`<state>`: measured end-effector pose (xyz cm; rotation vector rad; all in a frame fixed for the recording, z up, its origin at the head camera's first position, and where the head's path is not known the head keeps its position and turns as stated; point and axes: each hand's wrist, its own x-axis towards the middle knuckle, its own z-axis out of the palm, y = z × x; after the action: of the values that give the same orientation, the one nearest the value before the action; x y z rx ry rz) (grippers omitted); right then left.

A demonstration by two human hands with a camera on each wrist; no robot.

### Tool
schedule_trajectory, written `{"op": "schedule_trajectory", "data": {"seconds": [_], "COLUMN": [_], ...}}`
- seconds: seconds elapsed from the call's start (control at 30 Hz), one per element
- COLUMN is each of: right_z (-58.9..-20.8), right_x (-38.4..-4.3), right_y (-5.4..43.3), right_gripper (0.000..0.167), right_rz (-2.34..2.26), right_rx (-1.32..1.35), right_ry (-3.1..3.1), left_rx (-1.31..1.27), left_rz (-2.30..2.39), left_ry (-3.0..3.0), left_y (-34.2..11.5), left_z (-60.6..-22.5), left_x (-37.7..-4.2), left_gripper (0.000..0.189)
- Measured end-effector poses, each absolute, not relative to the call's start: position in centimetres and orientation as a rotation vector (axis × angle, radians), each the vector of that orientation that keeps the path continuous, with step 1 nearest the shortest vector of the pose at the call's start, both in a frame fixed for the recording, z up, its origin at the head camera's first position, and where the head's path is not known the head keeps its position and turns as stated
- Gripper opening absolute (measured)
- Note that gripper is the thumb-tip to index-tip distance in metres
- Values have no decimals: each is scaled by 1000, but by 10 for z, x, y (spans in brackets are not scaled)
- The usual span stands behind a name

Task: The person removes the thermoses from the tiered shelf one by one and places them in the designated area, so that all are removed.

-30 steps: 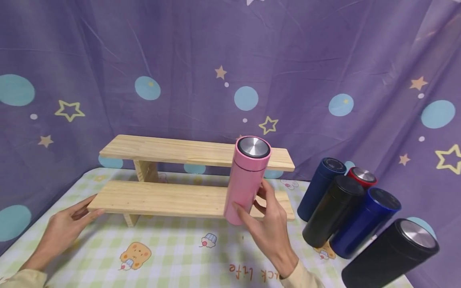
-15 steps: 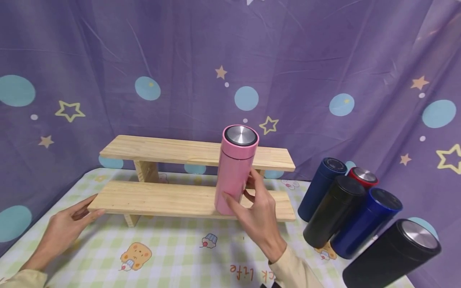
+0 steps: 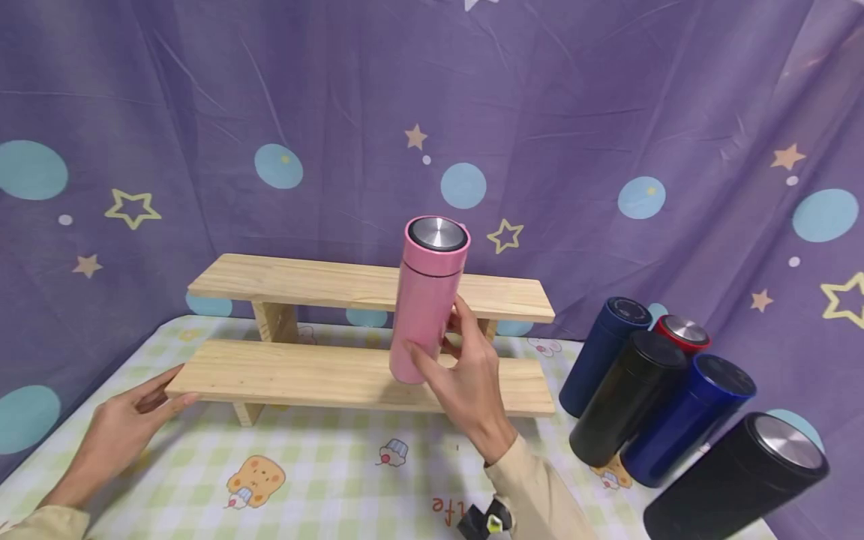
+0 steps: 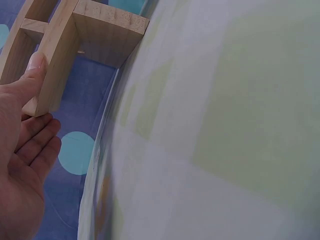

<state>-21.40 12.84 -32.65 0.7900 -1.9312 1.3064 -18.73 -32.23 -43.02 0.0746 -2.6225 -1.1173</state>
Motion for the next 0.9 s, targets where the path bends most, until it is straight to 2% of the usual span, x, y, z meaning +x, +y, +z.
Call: {"op": "schedule_trajectory", "data": {"seconds": [0.33, 0.9], "right_z": [-321, -307], "right_x": [-222, -235], "right_y": [121, 109], "right_gripper": [79, 79], "right_rz": [1308, 1327], "right_rx": [716, 757], "right_ry": [-1960, -1922], "left_rx": [97, 106], "left_rz": [-1126, -1144], "left_ry": [-2637, -2636], "left_y": [-323, -322], "left_z": [-431, -429], "left_x": [-189, -187], "left_gripper": [78, 79]}}
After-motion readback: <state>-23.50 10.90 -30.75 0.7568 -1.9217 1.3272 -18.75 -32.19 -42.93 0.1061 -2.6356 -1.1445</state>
